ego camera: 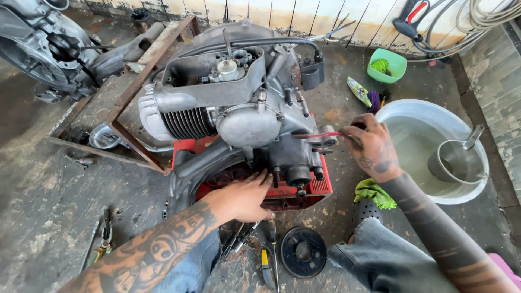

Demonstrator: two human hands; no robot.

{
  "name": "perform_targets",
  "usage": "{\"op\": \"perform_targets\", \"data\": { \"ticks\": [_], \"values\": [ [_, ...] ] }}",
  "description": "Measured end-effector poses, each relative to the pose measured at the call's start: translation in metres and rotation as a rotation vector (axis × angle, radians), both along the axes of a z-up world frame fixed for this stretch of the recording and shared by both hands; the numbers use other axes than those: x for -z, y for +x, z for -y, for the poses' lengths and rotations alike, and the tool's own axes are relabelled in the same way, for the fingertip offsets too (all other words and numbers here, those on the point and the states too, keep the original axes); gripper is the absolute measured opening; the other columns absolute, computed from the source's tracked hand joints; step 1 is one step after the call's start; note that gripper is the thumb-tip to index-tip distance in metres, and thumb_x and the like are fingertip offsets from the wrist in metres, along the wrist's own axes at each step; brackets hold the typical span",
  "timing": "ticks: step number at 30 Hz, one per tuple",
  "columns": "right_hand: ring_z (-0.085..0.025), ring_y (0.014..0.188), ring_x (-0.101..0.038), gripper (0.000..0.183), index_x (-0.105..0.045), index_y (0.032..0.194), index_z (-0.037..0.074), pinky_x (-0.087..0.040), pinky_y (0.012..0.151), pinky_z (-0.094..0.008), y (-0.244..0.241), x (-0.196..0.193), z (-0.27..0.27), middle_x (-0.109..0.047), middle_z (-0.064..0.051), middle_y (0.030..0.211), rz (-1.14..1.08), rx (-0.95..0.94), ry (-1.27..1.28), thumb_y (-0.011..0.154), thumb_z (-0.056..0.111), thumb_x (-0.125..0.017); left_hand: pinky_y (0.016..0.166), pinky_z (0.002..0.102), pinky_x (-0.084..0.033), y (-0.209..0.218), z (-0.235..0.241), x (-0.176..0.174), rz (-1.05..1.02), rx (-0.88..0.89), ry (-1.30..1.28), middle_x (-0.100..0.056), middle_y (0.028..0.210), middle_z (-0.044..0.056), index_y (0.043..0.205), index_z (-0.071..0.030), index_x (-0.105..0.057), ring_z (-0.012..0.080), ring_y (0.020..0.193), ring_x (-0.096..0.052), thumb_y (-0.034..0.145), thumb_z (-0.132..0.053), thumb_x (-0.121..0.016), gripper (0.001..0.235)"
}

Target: Repairing a motorcycle engine by disassembling components and using a screwdriver on the engine casing

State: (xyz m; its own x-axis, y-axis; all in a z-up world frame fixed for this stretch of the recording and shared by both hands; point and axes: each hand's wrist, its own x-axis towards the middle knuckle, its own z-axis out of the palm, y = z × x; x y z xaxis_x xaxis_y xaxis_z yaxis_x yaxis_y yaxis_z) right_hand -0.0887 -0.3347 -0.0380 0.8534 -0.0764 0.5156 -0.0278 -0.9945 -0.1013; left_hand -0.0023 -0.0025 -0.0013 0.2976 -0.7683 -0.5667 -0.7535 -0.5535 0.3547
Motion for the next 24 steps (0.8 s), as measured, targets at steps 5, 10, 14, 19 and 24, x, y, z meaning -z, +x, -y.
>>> {"op": "perform_targets", "data": {
  "ticks": [5, 10, 14, 19, 24],
  "values": [
    [-0.031, 0.104, -0.066, 0.010, -0.076, 0.099, 0.021, -0.050, 0.083, -0.045, 0.017, -0.028, -0.050, -0.060, -0.008, 0.105, 0.031, -0.213, -0.113, 0.091, 0.025, -0.072, 0.115, 0.065, -0.033, -0.001, 0.009, 0.021, 0.039, 0.024, -0.005, -0.025, 0.165, 0.026, 0.160, 0.005, -0.017, 0.0373, 0.154, -0.026, 0.087, -0.058, -0.060, 0.105],
    [-0.026, 0.085, -0.062, 0.009, -0.071, 0.090, 0.021, -0.048, 0.069, -0.039, 0.046, -0.013, -0.098, -0.056, -0.005, 0.097, 0.132, -0.264, -0.346, 0.094, 0.021, -0.063, 0.117, 0.063, -0.032, 0.000, 0.000, 0.015, -0.008, -0.021, -0.037, -0.021, 0.167, 0.026, 0.161, 0.004, -0.012, 0.0401, 0.154, -0.024, 0.088, -0.056, -0.060, 0.106],
    [-0.028, 0.081, -0.062, 0.017, -0.071, 0.098, 0.018, -0.049, 0.064, -0.041, 0.047, -0.019, -0.101, -0.054, -0.005, 0.098, 0.060, -0.329, -0.328, 0.092, 0.015, -0.056, 0.118, 0.063, -0.031, 0.008, -0.012, 0.016, -0.015, -0.035, -0.002, -0.020, 0.166, 0.028, 0.161, 0.005, -0.010, 0.0430, 0.153, -0.024, 0.090, -0.052, -0.060, 0.104],
    [-0.031, 0.091, -0.067, 0.010, -0.074, 0.098, 0.019, -0.055, 0.073, -0.043, 0.026, -0.021, -0.051, -0.060, -0.009, 0.098, -0.079, -0.270, -0.186, 0.091, 0.022, -0.067, 0.115, 0.065, -0.034, 0.000, -0.009, 0.003, -0.012, -0.014, -0.025, -0.019, 0.167, 0.025, 0.162, 0.002, -0.011, 0.0422, 0.153, -0.025, 0.087, -0.054, -0.061, 0.106],
    [-0.028, 0.091, -0.069, 0.013, -0.075, 0.101, 0.021, -0.058, 0.072, -0.040, 0.011, -0.024, -0.057, -0.062, -0.005, 0.103, -0.119, -0.224, -0.223, 0.090, 0.024, -0.069, 0.112, 0.064, -0.037, -0.011, -0.004, 0.004, -0.010, 0.020, -0.064, -0.021, 0.168, 0.023, 0.162, 0.001, -0.012, 0.0402, 0.152, -0.028, 0.087, -0.054, -0.060, 0.105]
  ]
}}
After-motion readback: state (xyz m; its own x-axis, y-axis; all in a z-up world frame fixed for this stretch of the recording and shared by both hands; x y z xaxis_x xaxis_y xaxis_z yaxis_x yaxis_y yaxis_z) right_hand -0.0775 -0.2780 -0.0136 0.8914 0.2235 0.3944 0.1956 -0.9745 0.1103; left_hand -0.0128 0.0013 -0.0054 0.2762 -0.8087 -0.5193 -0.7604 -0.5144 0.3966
